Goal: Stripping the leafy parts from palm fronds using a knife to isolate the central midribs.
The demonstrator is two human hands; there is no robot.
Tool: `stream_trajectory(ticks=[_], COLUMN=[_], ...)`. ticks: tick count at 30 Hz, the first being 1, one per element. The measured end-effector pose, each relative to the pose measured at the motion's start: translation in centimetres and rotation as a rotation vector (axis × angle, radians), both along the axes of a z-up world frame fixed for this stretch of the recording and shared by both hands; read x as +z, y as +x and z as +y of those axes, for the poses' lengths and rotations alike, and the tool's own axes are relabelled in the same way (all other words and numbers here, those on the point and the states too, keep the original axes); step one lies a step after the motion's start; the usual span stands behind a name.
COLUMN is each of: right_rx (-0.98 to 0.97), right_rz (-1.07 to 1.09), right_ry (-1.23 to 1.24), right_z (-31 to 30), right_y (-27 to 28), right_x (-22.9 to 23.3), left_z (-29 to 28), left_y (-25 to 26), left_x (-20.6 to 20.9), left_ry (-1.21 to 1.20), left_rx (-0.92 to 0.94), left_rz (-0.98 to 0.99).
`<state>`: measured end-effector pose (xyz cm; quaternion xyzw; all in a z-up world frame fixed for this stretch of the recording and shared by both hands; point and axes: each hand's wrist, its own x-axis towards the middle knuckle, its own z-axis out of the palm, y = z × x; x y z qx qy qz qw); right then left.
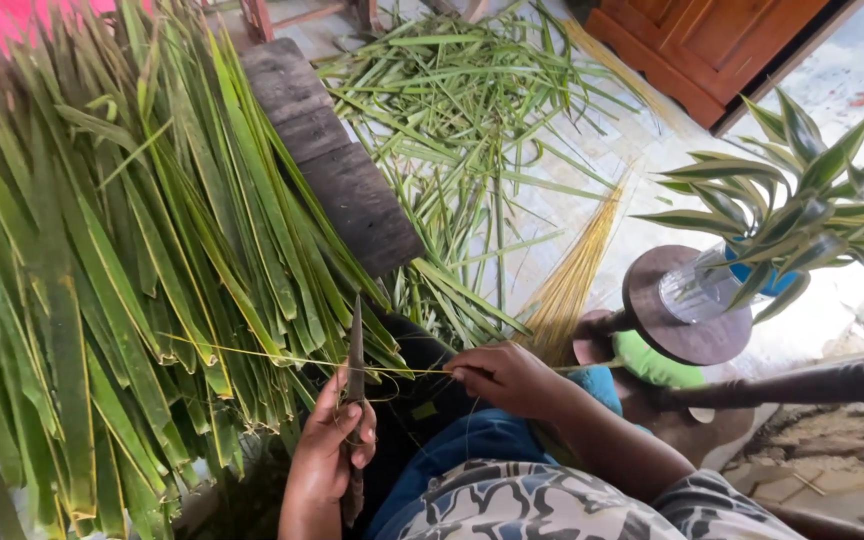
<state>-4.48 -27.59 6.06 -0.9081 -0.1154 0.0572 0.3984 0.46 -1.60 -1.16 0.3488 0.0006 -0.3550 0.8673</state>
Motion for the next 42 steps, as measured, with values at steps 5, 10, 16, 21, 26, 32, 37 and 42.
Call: stream_trajectory(ticks=[5,10,16,21,26,32,37,42], right_rx=[0.017,0.011,-0.025,0.009,0.041,-0.034,-0.146,-0.196], right_rz=[0.023,-0.001,0.079,0.079,0.047,-0.103,-0.222,-0.226], right_ry=[-0.015,-0.01,-0.038,-0.058,-0.014,0.051,0.146,0.138], right_z=[-0.1,0.2,0.2,0.3,0.7,0.9,1.9,2.2], right_y=[-0.2,-0.3,0.0,-0.1,0.0,0.0,-0.3,-0.6], right_x=[-0.7,-0.7,-0.8,-0.7,-0.9,-1.8,-0.7,0.0], left_z=[0.1,0.0,0.0,0.3,0.2,-1.4,-3.3,-4.1], left_y=[-0.2,-0.4,-0.3,-0.4,-0.3,-0.4,-0.8,-0.6], left_x=[0.8,0.9,1.8,1.3,1.8,2.0,2.5,1.6], left_ry=[0.038,0.033,0.001,0.001,0.016,-0.005,-0.028,-0.13], left_rx=[-0.005,0.012,-0.009,-0.029,-0.012,0.06,0.036,-0.048], left_rz=[-0.005,-0.015,-0.012,-0.024,-0.042,-0.103,-0.098,-0.149])
